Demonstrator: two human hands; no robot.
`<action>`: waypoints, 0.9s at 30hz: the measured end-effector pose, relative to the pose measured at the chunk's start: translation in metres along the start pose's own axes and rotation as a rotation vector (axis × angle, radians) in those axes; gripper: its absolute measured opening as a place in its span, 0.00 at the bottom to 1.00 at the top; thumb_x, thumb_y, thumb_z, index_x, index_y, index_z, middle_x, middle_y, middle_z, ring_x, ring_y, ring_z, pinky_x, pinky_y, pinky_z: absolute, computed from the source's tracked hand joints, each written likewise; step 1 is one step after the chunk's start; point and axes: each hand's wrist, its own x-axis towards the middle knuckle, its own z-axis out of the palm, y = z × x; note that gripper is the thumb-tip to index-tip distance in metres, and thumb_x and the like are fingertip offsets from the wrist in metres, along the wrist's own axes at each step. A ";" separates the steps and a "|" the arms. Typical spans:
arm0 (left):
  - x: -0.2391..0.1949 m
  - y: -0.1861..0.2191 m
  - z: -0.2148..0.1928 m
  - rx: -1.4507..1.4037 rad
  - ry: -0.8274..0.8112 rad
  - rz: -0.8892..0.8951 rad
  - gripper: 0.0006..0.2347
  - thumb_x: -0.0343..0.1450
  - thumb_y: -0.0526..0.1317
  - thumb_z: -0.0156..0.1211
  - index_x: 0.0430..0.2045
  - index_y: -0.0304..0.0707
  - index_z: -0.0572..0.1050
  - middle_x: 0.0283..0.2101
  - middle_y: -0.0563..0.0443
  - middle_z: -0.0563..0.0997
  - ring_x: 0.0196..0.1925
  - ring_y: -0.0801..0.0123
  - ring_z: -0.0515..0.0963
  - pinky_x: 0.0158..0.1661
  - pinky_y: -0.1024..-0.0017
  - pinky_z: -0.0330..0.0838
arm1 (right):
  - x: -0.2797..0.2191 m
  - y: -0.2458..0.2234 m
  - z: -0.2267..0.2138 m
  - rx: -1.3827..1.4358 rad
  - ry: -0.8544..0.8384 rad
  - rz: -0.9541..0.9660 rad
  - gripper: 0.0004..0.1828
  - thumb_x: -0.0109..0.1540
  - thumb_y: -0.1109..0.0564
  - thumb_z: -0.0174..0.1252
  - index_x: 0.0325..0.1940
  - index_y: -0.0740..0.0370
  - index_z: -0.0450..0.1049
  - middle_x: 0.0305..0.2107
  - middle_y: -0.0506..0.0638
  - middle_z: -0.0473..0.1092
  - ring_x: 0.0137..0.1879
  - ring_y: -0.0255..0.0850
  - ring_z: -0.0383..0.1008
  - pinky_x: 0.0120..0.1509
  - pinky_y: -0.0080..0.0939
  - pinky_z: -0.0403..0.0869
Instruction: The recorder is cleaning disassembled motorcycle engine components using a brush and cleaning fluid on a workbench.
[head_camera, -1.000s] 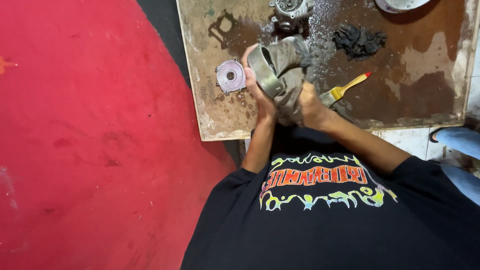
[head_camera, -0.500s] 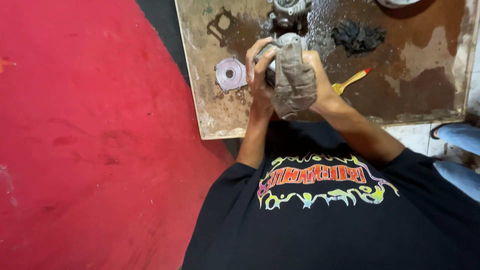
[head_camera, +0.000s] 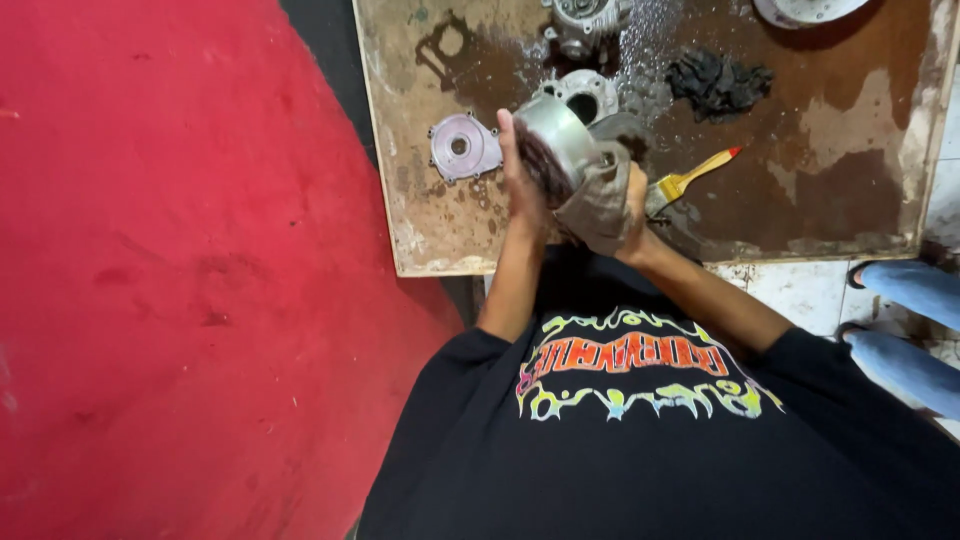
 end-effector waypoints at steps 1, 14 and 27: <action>0.001 0.003 -0.007 0.001 -0.117 -0.005 0.32 0.83 0.63 0.49 0.55 0.21 0.68 0.40 0.42 0.79 0.42 0.59 0.81 0.45 0.61 0.78 | 0.001 -0.007 0.000 -0.028 -0.062 -0.004 0.13 0.65 0.54 0.66 0.50 0.61 0.74 0.39 0.42 0.74 0.39 0.29 0.75 0.42 0.32 0.76; -0.012 0.100 0.064 0.910 -0.585 0.321 0.26 0.71 0.58 0.67 0.47 0.27 0.80 0.43 0.47 0.85 0.45 0.68 0.84 0.49 0.68 0.80 | 0.057 -0.087 -0.003 0.692 -0.175 0.334 0.23 0.70 0.57 0.60 0.68 0.65 0.65 0.57 0.52 0.71 0.62 0.38 0.74 0.68 0.40 0.75; -0.003 0.098 0.058 0.744 -0.376 0.270 0.24 0.76 0.56 0.57 0.46 0.28 0.78 0.41 0.48 0.84 0.44 0.71 0.81 0.48 0.72 0.76 | 0.041 -0.068 0.002 0.190 -0.037 0.197 0.16 0.64 0.59 0.62 0.54 0.69 0.74 0.45 0.51 0.75 0.48 0.37 0.76 0.53 0.39 0.77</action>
